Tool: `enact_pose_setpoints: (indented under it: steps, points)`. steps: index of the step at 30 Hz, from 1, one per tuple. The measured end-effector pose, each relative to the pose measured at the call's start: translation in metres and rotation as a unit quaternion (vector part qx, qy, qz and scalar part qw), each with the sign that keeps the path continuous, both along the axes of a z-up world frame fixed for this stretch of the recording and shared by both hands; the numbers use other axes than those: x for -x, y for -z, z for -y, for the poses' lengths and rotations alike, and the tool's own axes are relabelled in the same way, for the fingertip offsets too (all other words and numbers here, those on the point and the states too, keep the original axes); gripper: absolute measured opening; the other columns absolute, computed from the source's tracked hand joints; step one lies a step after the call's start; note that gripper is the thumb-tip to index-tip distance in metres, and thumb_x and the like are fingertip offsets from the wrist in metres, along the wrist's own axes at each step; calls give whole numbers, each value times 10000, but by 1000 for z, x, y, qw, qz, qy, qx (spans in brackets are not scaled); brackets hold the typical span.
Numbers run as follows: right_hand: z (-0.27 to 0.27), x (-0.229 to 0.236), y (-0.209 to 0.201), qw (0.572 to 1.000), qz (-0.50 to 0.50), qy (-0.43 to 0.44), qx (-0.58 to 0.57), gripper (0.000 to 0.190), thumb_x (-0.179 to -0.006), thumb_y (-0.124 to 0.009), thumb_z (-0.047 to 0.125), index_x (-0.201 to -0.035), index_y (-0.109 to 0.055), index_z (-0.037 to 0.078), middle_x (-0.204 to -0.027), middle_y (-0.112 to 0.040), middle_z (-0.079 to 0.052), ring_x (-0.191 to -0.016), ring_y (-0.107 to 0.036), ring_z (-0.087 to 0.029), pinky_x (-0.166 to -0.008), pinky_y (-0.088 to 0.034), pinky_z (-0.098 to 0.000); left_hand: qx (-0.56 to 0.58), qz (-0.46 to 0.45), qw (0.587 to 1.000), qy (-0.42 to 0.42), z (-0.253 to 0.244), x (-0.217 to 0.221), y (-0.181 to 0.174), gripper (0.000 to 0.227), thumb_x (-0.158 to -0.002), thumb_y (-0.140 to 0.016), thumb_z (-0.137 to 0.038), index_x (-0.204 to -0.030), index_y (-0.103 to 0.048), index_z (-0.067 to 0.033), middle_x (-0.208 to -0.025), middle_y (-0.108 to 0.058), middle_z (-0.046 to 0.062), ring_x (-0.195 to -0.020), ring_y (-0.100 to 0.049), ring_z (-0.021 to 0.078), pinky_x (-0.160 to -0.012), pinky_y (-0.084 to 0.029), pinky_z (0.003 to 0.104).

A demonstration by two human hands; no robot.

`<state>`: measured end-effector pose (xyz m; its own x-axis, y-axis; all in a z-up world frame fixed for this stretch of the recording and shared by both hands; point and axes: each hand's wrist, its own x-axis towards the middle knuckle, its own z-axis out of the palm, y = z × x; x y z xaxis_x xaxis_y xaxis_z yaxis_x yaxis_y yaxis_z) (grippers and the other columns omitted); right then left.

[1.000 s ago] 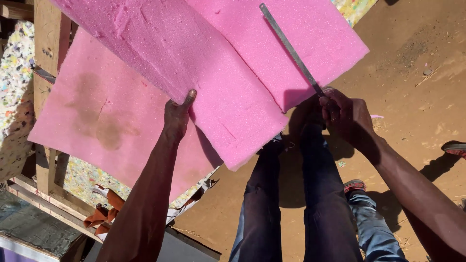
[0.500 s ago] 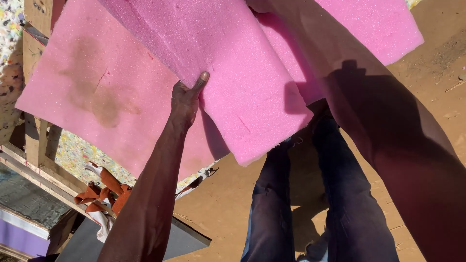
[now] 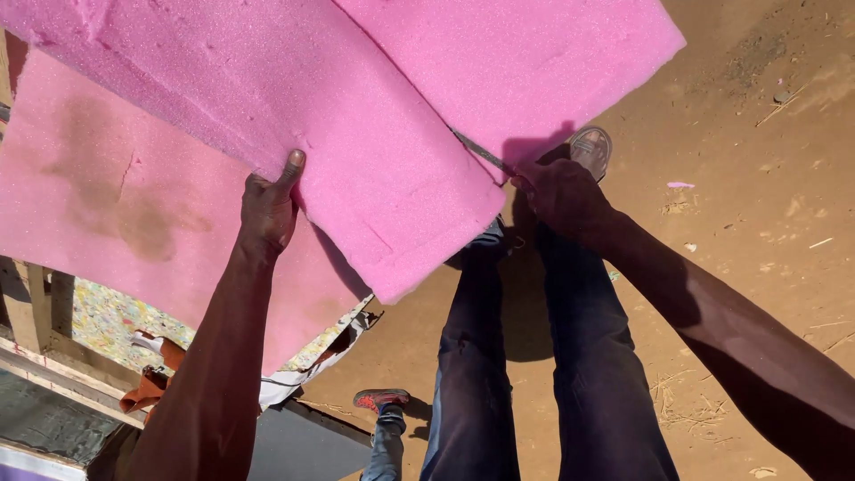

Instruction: Cutting a large sheet of pink upholstery foam into smaller pieces using a long manual blade

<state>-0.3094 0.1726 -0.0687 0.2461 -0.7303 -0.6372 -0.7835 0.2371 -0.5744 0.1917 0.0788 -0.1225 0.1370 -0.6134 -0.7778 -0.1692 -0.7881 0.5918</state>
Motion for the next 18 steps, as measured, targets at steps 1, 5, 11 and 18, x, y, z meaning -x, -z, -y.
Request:
enact_pose_setpoints:
  steps: [1,5,11,18]
  points:
    - [-24,9,1,999,-33,-3,-14,211,-1044,-527,364,-1186,-616,236,-781,-677,-249,-838,-717,-495,-747,-596,-567,3,-2,1000,-15,-4,-12,12,313,-965,-829,-306,-1168,-719,-96,-988,-738,96,-890,-727,200,-943,-597,411]
    - [-91,35,-46,998,-36,4,-50,242,-965,-610,214,-1204,-592,176,-826,-685,-298,-807,-736,-512,-672,-622,-573,7,-13,999,-34,-11,-29,26,284,-977,-814,-274,-1169,-722,-85,-999,-736,102,-901,-735,227,-941,-606,432]
    - [-142,110,-104,892,31,82,-443,398,-918,-656,250,-1312,-604,229,-986,-890,-26,-1037,-819,-183,-1100,-505,-289,28,20,999,-18,-4,-5,-26,271,-979,-809,-250,-1171,-714,-83,-1027,-733,103,-913,-724,217,-949,-605,440]
    - [-111,134,-129,977,-149,94,-122,290,-1116,-341,372,-1061,-613,289,-667,-659,26,-580,-683,-231,-625,-499,-354,-72,221,966,112,48,143,-209,714,-912,-658,-583,-411,-557,-84,-422,-494,1,-562,-469,93,-733,-400,246]
